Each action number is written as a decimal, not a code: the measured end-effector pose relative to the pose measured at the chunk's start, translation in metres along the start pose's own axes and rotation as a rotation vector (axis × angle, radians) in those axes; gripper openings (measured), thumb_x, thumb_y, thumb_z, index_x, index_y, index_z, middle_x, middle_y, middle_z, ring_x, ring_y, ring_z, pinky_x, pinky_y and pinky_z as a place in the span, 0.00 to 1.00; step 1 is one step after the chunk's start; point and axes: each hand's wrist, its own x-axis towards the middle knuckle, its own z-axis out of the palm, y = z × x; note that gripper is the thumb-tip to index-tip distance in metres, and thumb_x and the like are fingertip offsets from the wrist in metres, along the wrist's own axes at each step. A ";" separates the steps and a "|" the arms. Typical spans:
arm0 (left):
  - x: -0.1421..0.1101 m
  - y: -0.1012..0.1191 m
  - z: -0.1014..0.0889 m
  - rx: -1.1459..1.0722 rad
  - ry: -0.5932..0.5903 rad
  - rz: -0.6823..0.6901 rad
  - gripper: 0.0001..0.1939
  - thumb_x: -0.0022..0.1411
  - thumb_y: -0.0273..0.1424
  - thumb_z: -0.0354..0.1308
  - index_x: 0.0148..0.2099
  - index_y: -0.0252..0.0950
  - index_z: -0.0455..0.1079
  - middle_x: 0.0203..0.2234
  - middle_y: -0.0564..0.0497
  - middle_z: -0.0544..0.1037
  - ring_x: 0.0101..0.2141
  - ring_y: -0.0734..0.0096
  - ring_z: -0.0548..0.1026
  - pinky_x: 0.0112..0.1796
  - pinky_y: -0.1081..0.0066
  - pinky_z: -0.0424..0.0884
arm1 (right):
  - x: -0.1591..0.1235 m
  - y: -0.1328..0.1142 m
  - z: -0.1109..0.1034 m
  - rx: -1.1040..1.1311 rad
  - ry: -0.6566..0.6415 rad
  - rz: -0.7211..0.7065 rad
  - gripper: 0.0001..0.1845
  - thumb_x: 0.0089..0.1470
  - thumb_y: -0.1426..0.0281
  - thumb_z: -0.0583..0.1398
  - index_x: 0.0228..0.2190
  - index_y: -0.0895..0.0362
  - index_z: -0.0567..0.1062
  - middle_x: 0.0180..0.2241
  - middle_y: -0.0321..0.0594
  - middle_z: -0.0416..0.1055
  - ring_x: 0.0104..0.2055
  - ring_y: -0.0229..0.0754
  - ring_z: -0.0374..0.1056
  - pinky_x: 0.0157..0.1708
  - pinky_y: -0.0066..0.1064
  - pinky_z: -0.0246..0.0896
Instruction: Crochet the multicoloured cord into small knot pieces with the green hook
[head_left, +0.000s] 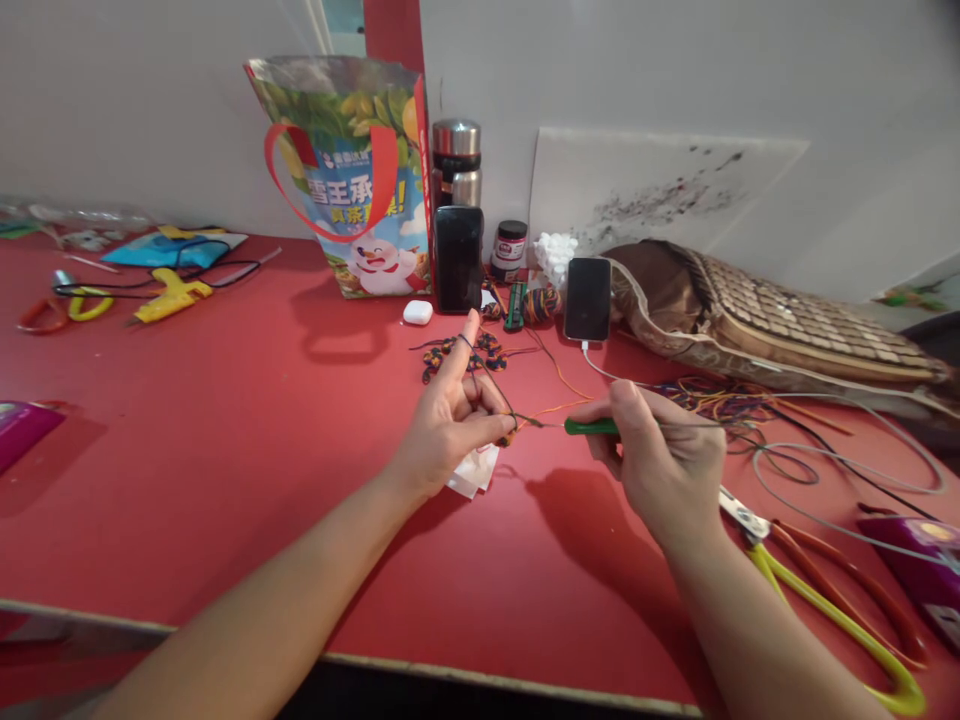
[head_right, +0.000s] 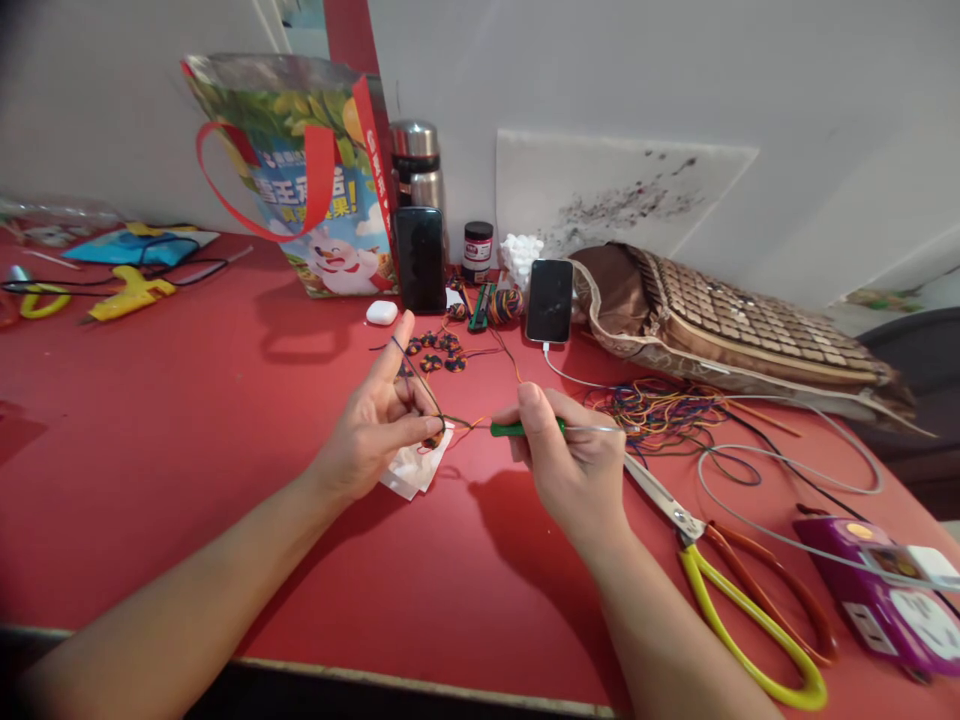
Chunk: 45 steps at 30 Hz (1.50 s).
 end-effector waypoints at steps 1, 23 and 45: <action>0.000 0.001 0.000 -0.011 -0.001 -0.016 0.61 0.55 0.22 0.70 0.81 0.46 0.40 0.24 0.60 0.74 0.25 0.74 0.71 0.29 0.72 0.67 | 0.001 0.001 -0.001 0.022 -0.010 0.049 0.30 0.64 0.49 0.64 0.21 0.58 0.82 0.13 0.36 0.68 0.14 0.33 0.59 0.13 0.25 0.49; -0.004 0.002 0.006 -0.145 -0.041 -0.076 0.71 0.56 0.22 0.74 0.80 0.55 0.23 0.27 0.60 0.77 0.29 0.72 0.78 0.32 0.73 0.74 | 0.001 0.011 0.014 0.653 -0.164 0.305 0.08 0.49 0.68 0.75 0.32 0.53 0.83 0.20 0.30 0.68 0.22 0.33 0.61 0.24 0.27 0.62; 0.005 0.005 0.004 -0.112 0.205 0.060 0.38 0.66 0.33 0.64 0.76 0.41 0.62 0.26 0.53 0.78 0.18 0.82 0.50 0.21 0.75 0.51 | -0.006 0.012 0.020 0.241 -0.146 0.095 0.07 0.52 0.73 0.69 0.34 0.54 0.77 0.29 0.34 0.76 0.28 0.36 0.73 0.29 0.28 0.72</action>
